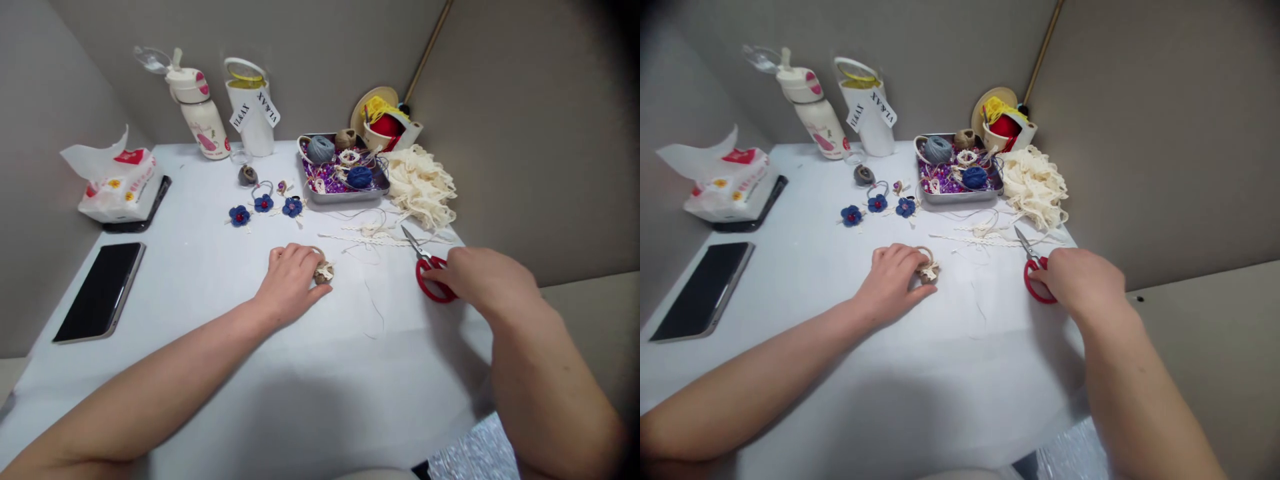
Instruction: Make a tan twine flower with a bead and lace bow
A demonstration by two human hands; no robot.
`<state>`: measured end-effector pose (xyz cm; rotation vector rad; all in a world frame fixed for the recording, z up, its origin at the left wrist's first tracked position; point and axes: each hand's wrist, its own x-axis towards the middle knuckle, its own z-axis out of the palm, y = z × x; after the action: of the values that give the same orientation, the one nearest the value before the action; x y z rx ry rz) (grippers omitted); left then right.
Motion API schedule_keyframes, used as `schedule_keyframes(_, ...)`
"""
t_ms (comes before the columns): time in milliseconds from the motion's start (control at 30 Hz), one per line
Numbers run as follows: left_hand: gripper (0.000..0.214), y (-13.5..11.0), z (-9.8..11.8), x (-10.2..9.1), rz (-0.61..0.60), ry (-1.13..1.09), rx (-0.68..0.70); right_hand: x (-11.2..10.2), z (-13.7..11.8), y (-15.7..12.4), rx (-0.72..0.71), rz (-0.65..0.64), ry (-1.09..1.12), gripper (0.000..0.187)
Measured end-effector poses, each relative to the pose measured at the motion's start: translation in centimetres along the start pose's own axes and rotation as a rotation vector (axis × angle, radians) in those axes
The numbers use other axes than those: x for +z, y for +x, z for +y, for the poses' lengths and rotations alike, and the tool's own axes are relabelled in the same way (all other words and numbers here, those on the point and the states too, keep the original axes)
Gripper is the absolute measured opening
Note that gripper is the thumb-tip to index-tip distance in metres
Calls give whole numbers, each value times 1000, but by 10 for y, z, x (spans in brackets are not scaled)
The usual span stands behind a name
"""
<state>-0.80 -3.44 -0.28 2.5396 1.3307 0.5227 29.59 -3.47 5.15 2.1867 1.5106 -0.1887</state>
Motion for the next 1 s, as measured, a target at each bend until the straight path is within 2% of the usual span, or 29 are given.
schedule_keyframes(33,32,1,-1,1,4,10,7,-3,1,-1,-48,55,0,35)
schedule_keyframes(100,23,3,-3,1,19,26,35,-9,-2,-6,-219,252,67,34)
schedule_keyframes(167,17,3,-5,2,46,42,63,-15,-18,-12,-460,446,266,33)
schedule_keyframes(200,16,3,-6,2,62,48,72,-17,-29,-15,-605,479,418,30)
schedule_keyframes(300,12,2,-8,3,116,37,80,-14,-68,-14,-966,384,738,25)
schedule_keyframes(367,12,2,-9,2,168,-5,65,-6,-87,-9,-1084,330,845,33)
schedule_keyframes(467,14,4,-7,-2,215,-155,27,9,-99,-1,-1145,284,982,45)
schedule_keyframes(633,12,11,-1,-8,169,-507,-3,13,-98,-5,-1096,161,1275,21)
schedule_keyframes(767,12,11,4,-11,118,-635,-24,8,-99,-14,-1047,150,1340,10)
schedule_keyframes(867,15,9,8,-13,38,-780,-133,7,-100,-18,-1020,147,1352,10)
schedule_keyframes(1000,24,9,7,-13,-152,-1106,-321,6,-98,-23,-1002,176,1354,12)
